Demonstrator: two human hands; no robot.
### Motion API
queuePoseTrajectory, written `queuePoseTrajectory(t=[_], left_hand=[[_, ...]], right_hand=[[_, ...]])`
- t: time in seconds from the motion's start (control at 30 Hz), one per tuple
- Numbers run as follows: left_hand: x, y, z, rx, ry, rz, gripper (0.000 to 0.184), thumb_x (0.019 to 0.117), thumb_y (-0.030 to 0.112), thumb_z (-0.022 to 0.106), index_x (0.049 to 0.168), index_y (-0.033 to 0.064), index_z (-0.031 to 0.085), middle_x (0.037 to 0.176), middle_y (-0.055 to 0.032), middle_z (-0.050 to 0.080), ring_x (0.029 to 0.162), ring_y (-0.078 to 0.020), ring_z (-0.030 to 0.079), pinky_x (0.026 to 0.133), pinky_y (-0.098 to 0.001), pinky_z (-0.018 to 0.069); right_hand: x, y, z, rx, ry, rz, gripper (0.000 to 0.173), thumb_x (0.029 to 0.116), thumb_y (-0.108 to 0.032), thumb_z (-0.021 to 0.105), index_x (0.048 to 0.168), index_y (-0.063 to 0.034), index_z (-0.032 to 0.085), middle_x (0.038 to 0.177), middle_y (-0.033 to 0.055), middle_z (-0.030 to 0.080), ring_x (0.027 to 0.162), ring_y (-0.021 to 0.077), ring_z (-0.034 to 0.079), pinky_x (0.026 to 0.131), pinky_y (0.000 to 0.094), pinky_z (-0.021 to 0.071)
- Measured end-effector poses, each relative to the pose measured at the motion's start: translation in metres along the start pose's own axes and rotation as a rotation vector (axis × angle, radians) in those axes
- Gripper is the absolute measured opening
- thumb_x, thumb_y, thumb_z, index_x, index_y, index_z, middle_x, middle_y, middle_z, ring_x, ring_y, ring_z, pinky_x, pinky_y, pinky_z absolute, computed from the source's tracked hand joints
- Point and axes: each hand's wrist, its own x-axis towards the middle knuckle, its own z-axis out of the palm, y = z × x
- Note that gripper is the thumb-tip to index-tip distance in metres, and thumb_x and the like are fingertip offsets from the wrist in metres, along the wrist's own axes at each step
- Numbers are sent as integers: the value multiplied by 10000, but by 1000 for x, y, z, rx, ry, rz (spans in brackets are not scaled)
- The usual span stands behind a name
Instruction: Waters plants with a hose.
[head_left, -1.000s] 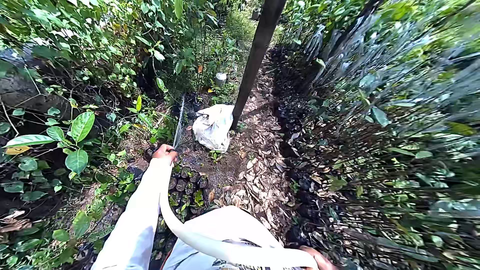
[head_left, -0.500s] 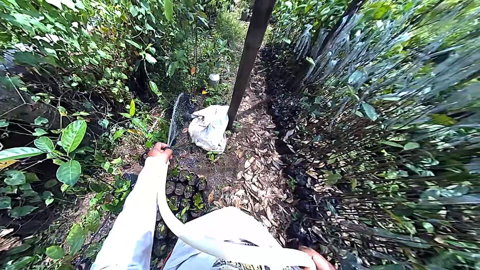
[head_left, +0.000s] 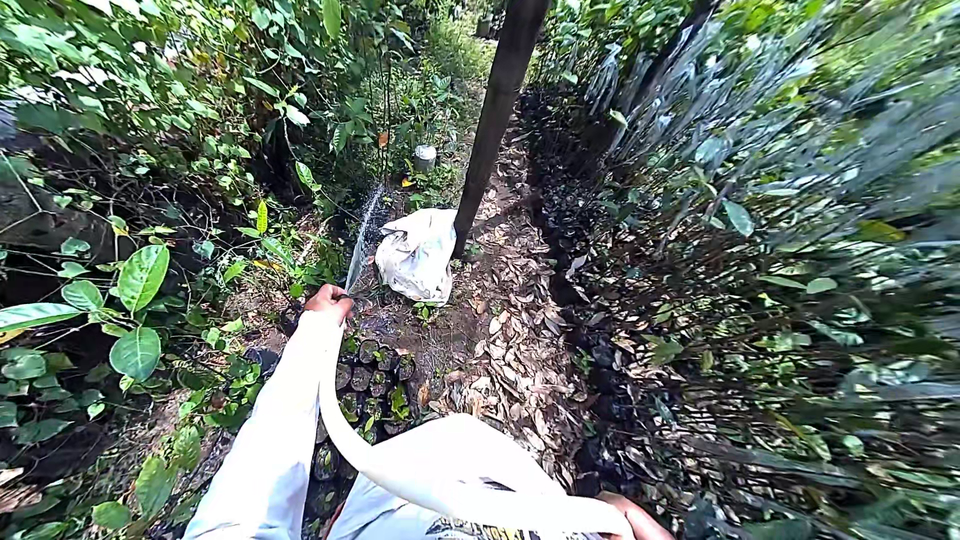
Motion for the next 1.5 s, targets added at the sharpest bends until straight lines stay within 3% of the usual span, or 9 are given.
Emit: queuePoseTrajectory(t=[0.23,0.6,1.1,1.4,1.5], left_hand=[[0,-9,-1,31,-43,-44,341,1011,146,608,1318,9,551,851,-87,673,596,-116,585,603,-291,512],[-9,-5,15,-11,-154,-42,329,1026,122,594,1326,1,535,813,-76,653,564,-95,559,570,-257,491],[-8,2,25,-52,-144,-9,311,1029,98,582,1313,-17,529,800,-84,633,547,-94,545,544,-246,482],[-14,-42,-5,78,-21,-85,333,1008,154,591,1305,3,569,887,-106,677,639,-147,613,647,-335,536],[-19,-49,-12,73,-8,-95,332,1010,150,585,1306,2,559,888,-105,668,628,-141,605,629,-322,531]], right_hand=[[-1,-6,6,28,2,13,250,994,-499,602,980,-265,691,910,-223,685,842,-108,617,783,144,528],[-7,-7,8,25,-19,-24,263,1013,-513,558,1007,-284,687,894,-224,673,816,-124,601,750,114,510],[-19,-4,7,3,-10,-38,272,1011,-522,561,982,-284,690,894,-225,655,823,-133,578,751,105,489],[-20,-4,9,12,11,37,269,990,-517,598,952,-266,687,861,-210,671,778,-108,602,722,131,521],[-16,-4,10,43,-19,38,237,988,-504,606,964,-285,693,868,-215,674,779,-107,604,718,126,519]])
